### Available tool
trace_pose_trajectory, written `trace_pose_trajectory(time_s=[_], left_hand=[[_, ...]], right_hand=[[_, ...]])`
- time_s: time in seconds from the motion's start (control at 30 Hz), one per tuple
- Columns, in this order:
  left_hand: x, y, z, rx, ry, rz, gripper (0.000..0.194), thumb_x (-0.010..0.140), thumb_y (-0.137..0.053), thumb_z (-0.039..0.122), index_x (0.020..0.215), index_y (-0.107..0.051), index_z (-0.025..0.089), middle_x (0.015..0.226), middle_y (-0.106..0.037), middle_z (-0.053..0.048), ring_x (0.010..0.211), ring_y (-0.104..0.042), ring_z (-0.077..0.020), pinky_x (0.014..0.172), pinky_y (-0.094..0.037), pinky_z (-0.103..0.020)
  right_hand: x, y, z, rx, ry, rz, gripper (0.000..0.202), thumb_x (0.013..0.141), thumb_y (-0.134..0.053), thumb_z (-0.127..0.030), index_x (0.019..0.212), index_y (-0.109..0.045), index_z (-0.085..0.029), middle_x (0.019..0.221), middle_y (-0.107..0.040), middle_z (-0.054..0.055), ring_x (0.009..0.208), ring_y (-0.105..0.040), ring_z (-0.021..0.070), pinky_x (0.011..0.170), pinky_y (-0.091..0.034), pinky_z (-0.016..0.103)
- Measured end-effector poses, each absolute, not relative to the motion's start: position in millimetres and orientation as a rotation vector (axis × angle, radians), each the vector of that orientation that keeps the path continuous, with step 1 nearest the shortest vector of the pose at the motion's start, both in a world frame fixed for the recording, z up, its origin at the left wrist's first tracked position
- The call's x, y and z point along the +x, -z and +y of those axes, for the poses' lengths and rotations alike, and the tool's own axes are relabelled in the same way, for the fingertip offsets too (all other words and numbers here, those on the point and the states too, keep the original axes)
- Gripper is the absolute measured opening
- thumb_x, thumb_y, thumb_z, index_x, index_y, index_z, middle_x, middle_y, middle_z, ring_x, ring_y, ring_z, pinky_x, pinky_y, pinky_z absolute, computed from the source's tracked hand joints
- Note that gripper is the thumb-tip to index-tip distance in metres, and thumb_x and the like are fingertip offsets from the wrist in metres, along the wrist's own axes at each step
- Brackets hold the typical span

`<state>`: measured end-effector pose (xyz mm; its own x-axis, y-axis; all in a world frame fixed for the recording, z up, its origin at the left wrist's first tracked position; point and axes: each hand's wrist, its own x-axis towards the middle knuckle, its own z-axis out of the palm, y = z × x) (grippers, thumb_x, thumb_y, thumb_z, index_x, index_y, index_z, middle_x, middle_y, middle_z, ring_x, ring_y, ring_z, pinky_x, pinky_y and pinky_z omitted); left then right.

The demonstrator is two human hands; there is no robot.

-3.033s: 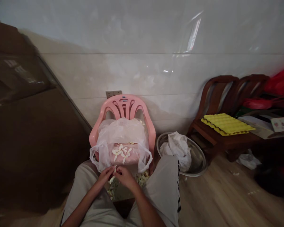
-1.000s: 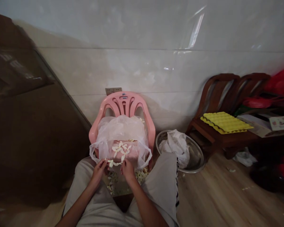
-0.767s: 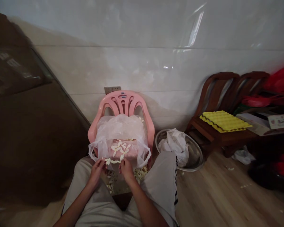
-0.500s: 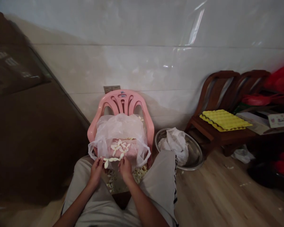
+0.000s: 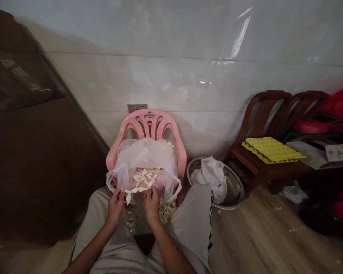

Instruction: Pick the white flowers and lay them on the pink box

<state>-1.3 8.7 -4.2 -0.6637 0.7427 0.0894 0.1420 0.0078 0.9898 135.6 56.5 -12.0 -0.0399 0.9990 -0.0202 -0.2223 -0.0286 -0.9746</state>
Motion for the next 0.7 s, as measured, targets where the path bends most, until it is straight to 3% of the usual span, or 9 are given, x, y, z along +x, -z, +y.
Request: trace_pose_trajectory(time_s=[0.33, 0.7], left_hand=[[30, -38, -11, 0.555, -2.024, 1.652, 0.047, 0.070, -0.070, 0.062, 0.084, -0.062, 0.018, 0.068, -0.062, 0.003, 0.058, -0.054, -0.0121, 0.054, -0.043, -0.021], [39, -46, -7, 0.421, -2.035, 1.552, 0.044, 0.066, -0.074, 0.059, 0.080, -0.061, 0.019, 0.062, -0.056, 0.006, 0.052, -0.044, -0.0085, 0.049, -0.035, -0.019]], right_hand=[[136, -22, 45, -0.942, -1.372, -0.923, 0.029, 0.085, -0.052, -0.045, 0.069, -0.049, -0.021, 0.062, -0.053, -0.005, 0.044, -0.043, 0.0077, 0.040, -0.036, 0.020], [144, -27, 44, -0.934, -1.379, -0.856, 0.026, 0.083, -0.055, -0.042, 0.068, -0.048, -0.021, 0.061, -0.054, -0.005, 0.042, -0.045, 0.0082, 0.041, -0.036, 0.022]])
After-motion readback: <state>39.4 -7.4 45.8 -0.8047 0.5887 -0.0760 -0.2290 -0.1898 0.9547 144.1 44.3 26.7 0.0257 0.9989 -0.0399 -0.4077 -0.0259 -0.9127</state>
